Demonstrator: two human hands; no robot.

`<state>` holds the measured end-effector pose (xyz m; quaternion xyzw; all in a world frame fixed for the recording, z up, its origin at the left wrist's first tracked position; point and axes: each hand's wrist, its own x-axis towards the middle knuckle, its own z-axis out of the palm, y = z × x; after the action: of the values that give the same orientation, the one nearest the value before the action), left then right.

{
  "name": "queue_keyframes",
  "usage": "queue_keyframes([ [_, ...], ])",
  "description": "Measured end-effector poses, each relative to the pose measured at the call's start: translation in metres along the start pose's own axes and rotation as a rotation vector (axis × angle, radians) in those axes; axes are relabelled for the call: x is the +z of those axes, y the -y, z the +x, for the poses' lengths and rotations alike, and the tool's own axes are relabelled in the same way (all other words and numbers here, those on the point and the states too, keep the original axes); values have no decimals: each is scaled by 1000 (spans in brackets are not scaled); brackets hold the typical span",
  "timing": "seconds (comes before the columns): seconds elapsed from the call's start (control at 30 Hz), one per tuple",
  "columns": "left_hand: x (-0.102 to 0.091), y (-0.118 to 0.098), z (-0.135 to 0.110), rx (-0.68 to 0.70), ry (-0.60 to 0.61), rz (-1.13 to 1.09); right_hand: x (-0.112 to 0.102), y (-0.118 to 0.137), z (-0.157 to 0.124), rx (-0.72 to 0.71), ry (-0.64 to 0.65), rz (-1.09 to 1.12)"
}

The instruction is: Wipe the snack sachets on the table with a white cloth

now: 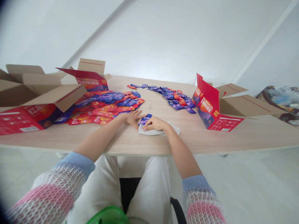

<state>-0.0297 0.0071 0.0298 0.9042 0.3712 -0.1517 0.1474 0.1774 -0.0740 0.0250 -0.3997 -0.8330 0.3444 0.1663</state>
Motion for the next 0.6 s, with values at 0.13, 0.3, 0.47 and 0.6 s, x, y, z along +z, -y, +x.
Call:
queue_keyframes([
  [0.13, 0, 0, -1, 2, -3, -6, -1, 2, -3, 28, 99, 19],
  [0.3, 1, 2, 1, 7, -8, -4, 2, 5, -2, -53, 13, 7],
  [0.47, 1, 0, 1, 2, -3, -1, 3, 6, 1, -81, -300, -14],
  [0.6, -1, -2, -4, 4, -9, -25, -2, -4, 4, -11, -735, -32],
])
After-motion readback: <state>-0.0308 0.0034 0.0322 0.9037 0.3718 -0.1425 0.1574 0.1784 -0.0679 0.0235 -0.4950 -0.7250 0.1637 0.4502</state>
